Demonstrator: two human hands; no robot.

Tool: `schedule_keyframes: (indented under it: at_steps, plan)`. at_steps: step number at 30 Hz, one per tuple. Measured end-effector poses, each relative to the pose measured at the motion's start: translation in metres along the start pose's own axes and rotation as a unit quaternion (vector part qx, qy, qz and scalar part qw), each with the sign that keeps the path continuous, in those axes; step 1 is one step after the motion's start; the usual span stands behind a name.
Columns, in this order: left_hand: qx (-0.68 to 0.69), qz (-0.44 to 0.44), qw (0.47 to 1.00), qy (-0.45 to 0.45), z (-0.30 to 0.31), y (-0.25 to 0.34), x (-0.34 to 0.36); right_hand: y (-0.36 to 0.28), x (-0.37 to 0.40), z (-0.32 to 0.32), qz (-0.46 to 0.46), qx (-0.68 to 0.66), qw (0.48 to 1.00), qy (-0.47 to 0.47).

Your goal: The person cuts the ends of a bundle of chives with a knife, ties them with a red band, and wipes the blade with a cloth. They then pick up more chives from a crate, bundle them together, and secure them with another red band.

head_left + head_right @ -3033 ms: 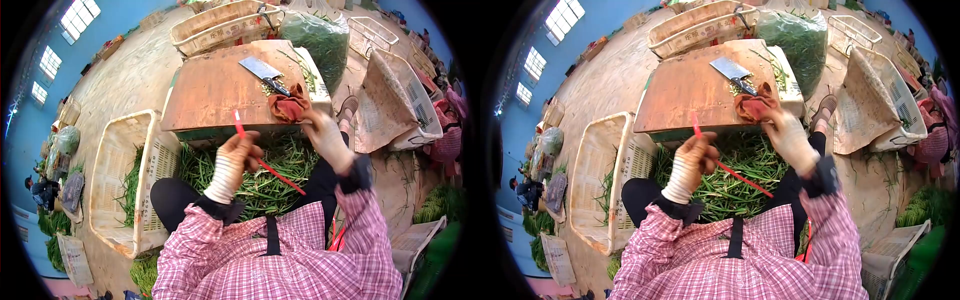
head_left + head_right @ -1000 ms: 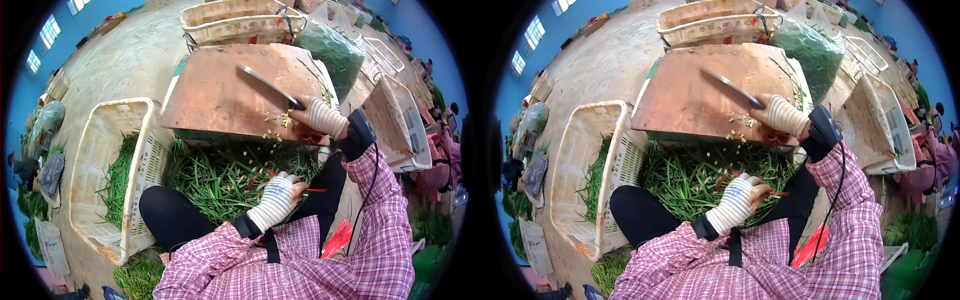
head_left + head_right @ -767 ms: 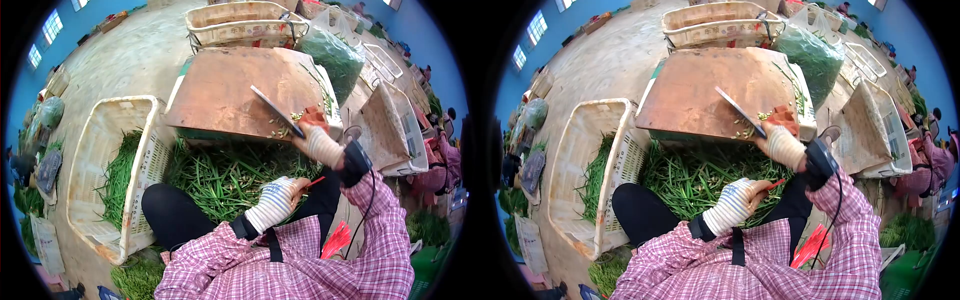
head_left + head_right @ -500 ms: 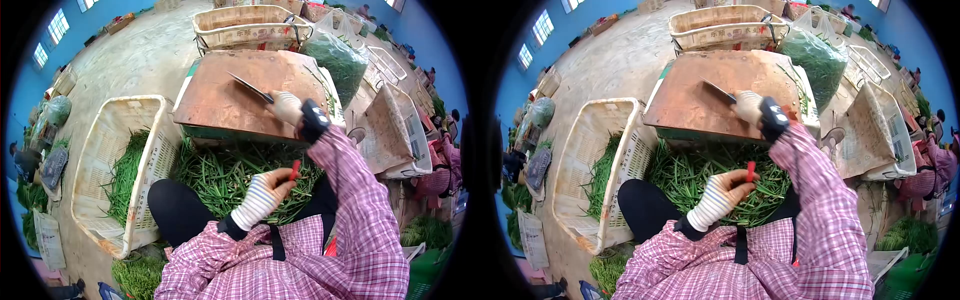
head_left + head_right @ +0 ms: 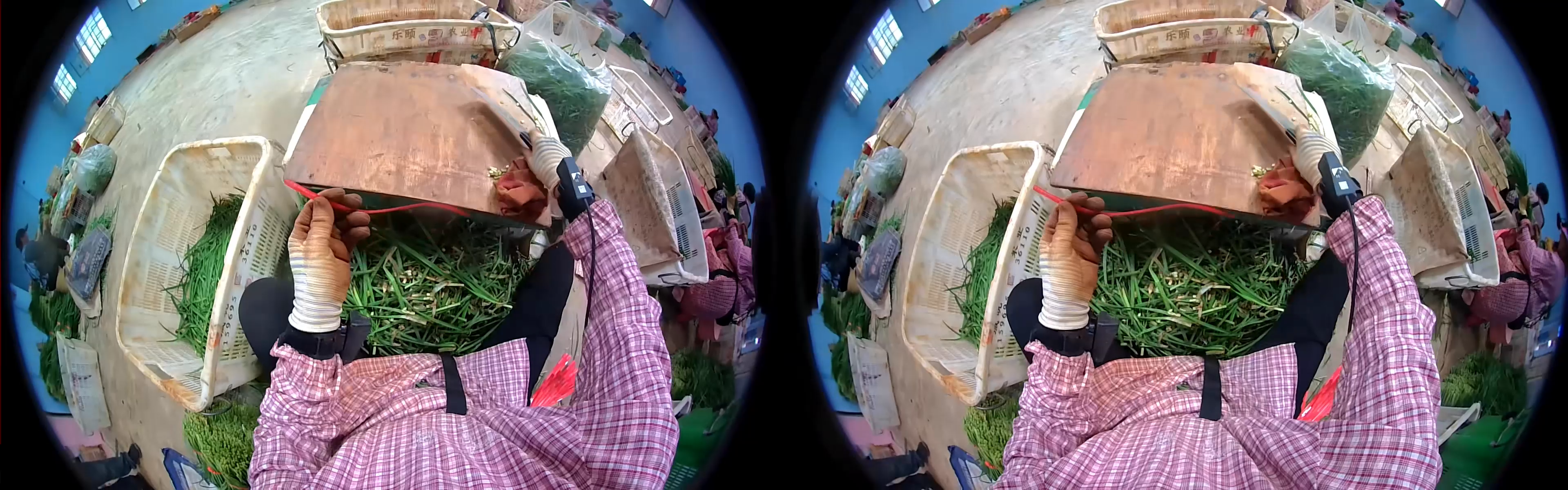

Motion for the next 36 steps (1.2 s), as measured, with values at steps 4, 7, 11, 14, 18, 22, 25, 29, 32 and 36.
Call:
schedule_keyframes:
  at_steps: [4,7,11,14,18,22,25,29,32,36]
  plan:
    - [0.091,0.02,0.995,0.035,0.002,-0.008,-0.009,-0.01,0.021,0.014,-0.016,0.013,1.0,-0.014]
    - [0.149,0.019,0.988,0.039,0.013,-0.012,-0.017,-0.049,0.074,0.044,-0.003,-0.047,0.995,0.093]
    - [0.19,0.071,0.978,0.05,0.013,-0.023,-0.014,-0.117,0.155,-0.008,-0.026,-0.605,0.775,-0.182]
    - [0.199,0.124,0.972,0.031,0.007,-0.041,-0.006,-0.13,0.14,-0.02,-0.057,-0.879,0.471,-0.056]
    - [0.174,0.168,0.97,0.018,0.008,-0.053,0.004,-0.116,0.124,-0.021,0.031,-0.952,0.3,-0.058]
    - [0.158,0.189,0.969,0.024,0.021,-0.067,0.004,-0.117,0.143,0.012,-0.005,-0.967,0.252,-0.038]
    - [0.217,0.204,0.953,0.054,0.028,-0.075,-0.006,-0.098,0.143,0.016,-0.005,-0.931,0.366,-0.019]
    - [0.347,0.206,0.914,0.042,0.028,-0.061,-0.026,-0.089,0.144,0.015,-0.045,-0.847,0.525,-0.07]
    - [0.333,0.199,0.913,-0.125,0.008,-0.03,-0.04,-0.093,0.135,0.028,-0.049,-0.748,0.657,-0.084]
    - [0.082,0.129,0.963,-0.223,0.0,0.012,-0.07,-0.101,0.117,0.037,-0.038,-0.742,0.662,-0.099]
Point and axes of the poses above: each hand's wrist, its own x-axis away from the middle knuckle, its own z-axis out of the back of the hand, y = z × x, the point moved 8 cm from there along -x, towards the middle knuckle, and after that the axes turned 11 degrees about -x, right-handed, at the moved point
